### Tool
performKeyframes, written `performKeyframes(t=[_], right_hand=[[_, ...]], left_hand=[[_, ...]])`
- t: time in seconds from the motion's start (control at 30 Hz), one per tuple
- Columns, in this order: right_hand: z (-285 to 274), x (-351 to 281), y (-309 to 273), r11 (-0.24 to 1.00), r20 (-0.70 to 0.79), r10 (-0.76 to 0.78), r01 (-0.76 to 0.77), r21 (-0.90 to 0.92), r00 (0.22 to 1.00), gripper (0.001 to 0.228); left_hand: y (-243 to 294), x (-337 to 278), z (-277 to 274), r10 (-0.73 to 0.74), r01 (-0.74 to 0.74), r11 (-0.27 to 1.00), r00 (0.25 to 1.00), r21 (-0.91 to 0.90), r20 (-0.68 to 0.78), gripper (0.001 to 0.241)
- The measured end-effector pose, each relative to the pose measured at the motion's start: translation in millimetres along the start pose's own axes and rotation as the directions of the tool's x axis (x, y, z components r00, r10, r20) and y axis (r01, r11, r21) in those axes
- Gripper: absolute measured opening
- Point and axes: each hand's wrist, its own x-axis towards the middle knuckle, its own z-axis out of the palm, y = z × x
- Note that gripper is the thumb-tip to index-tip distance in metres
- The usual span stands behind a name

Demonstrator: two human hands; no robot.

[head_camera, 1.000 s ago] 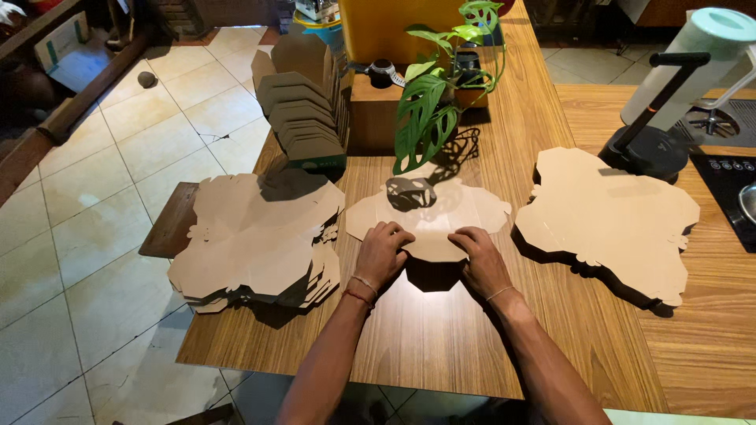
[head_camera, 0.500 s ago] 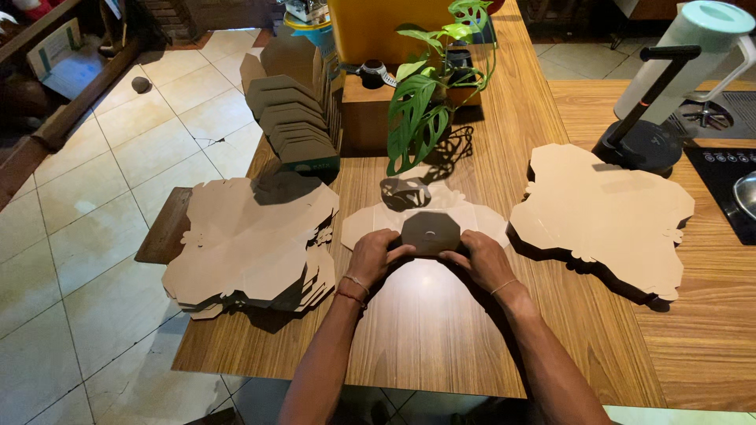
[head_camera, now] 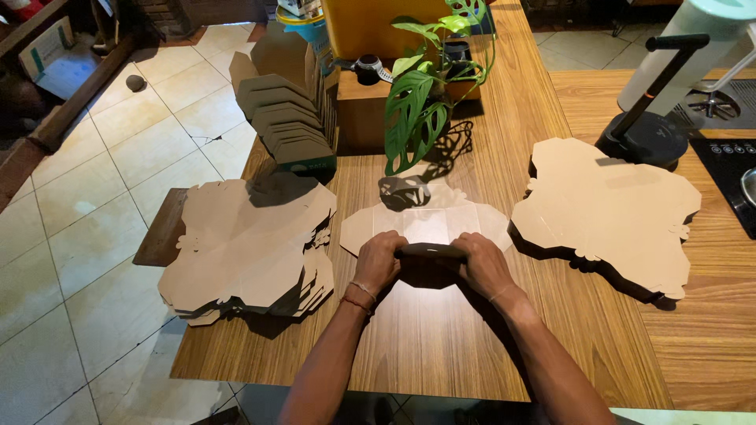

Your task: The person folds cardboard takeout boxes by hand, pressing along the pre-scored lines and tucking the side flaps to assemble them into their open containers.

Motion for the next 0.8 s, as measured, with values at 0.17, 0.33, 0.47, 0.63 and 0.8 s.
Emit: performKeyframes(t=[0.17, 0.33, 0.47, 0.63, 0.8], right_hand=[[-22, -6, -25, 0.999, 0.009, -0.021, 0.022, -0.042, 1.000, 0.032], [-19, -4, -23, 0.995, -0.037, -0.069, 0.066, -0.070, 0.997, 0.037], [-29, -9, -27, 0.996, -0.072, -0.092, 0.092, -0.009, 0.993, 0.038], [-25, -9, -24, 0.994, -0.073, -0.104, 0.106, 0.031, 0.992, 0.040], [-32, -7, -28, 0.991, -0.091, -0.111, 0.117, 0.064, 0.990, 0.034]], left_hand=[[9, 0, -18, 0.063, -0.063, 0.998, 0.998, 0.023, 0.011, 0.031], [13, -3, -30, 0.139, -0.147, 0.984, 0.987, 0.099, 0.086, 0.050], [9, -4, -29, 0.220, -0.225, 0.972, 0.973, 0.070, 0.071, 0.055], [4, -2, -21, 0.228, -0.232, 0.972, 0.970, 0.034, 0.078, 0.052], [16, -2, -24, 0.135, -0.137, 0.990, 0.990, 0.044, 0.035, 0.049]])
